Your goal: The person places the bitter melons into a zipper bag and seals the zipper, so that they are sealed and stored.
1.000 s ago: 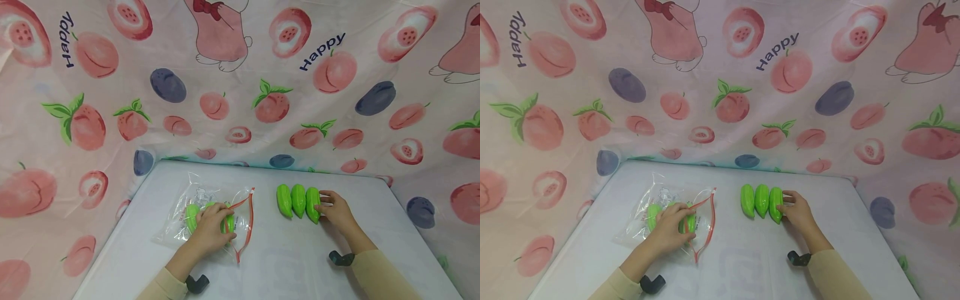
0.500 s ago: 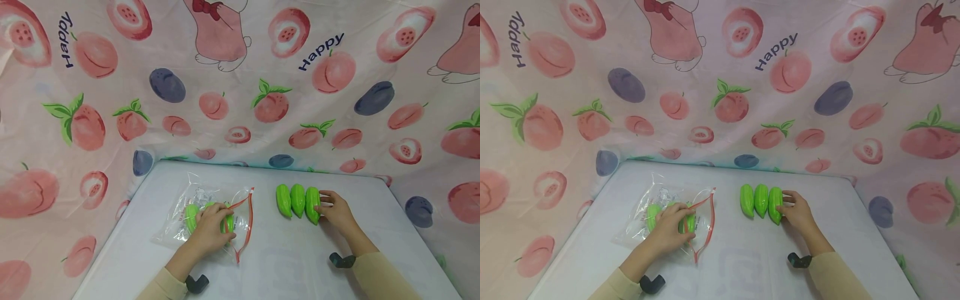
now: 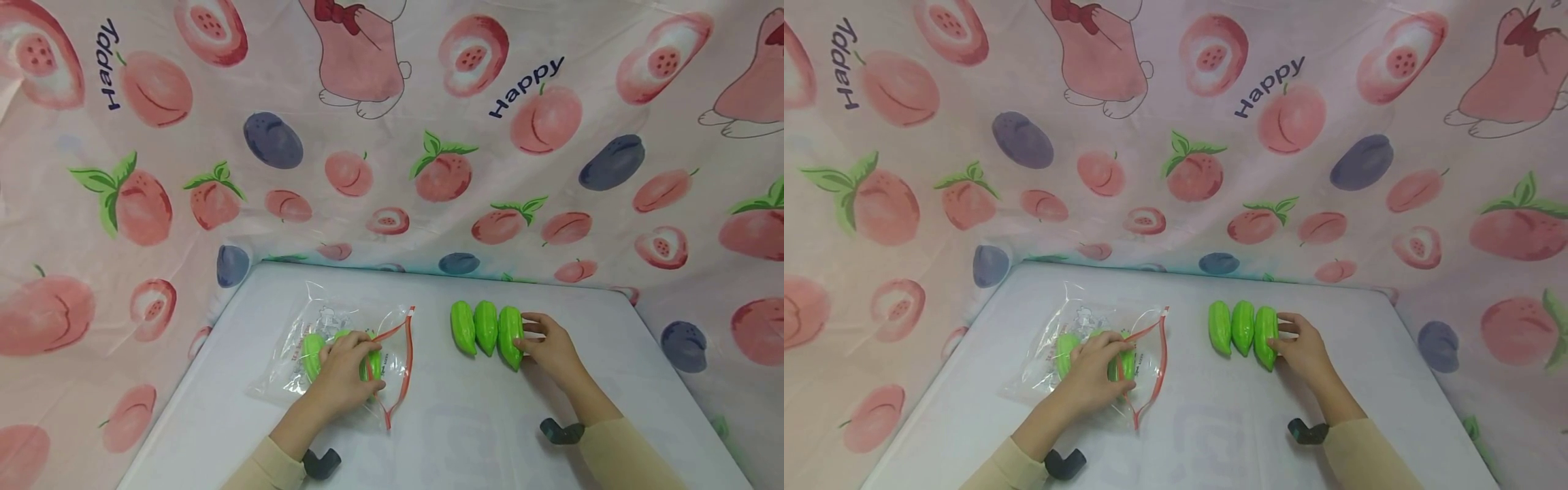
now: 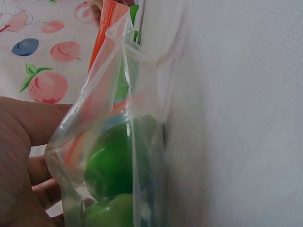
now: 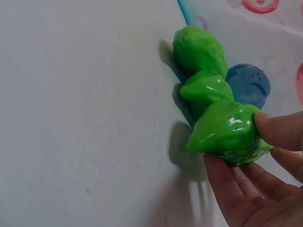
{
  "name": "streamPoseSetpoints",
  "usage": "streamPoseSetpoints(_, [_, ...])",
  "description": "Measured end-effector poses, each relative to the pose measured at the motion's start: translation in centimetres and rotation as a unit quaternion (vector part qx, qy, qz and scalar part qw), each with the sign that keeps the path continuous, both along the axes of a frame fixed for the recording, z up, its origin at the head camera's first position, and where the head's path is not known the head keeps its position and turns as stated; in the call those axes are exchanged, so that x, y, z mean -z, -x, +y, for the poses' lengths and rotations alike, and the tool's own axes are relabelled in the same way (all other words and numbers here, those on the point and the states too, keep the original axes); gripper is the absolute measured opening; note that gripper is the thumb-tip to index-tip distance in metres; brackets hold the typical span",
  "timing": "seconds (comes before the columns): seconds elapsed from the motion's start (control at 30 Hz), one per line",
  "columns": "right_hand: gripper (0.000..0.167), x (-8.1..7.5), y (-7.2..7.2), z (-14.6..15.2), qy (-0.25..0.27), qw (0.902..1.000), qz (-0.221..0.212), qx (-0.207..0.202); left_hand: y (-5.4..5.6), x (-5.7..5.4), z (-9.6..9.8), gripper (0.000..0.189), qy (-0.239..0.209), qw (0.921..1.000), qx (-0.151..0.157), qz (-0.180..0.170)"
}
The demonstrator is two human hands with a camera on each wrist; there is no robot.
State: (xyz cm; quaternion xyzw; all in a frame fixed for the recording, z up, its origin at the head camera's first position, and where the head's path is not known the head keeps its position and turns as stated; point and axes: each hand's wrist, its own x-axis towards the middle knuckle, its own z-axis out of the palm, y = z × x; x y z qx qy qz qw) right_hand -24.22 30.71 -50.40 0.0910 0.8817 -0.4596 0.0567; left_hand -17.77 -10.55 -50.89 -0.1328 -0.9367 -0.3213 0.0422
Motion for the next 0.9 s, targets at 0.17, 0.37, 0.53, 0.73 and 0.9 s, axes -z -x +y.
streamPoseSetpoints(0.17, [0.076, -0.4, -0.9, -0.4, 0.003, 1.0000, 0.000, -0.002, -0.1, 0.2, -0.3, 0.062, 0.002, 1.0000, 0.004, 0.003])
streamPoseSetpoints(0.37, [0.077, -0.9, -2.0, -1.1, 0.007, 0.9999, 0.006, -0.006, -0.3, 0.2, -0.5, 0.062, 0.002, 1.0000, 0.008, 0.001])
streamPoseSetpoints(0.53, [0.076, -1.3, -2.5, -1.5, 0.017, 0.9997, 0.013, -0.013, -0.5, -0.1, -0.5, 0.062, 0.001, 1.0000, 0.007, -0.002])
streamPoseSetpoints(0.73, [0.073, -1.6, -2.8, -2.0, 0.022, 0.9991, 0.023, -0.026, -0.4, 0.0, -0.5, 0.062, 0.002, 1.0000, 0.005, -0.003])
streamPoseSetpoints(0.9, [0.072, -1.7, -3.0, -2.3, 0.028, 0.9986, 0.031, -0.032, -0.4, 0.1, -0.5, 0.064, 0.005, 1.0000, 0.006, -0.002])
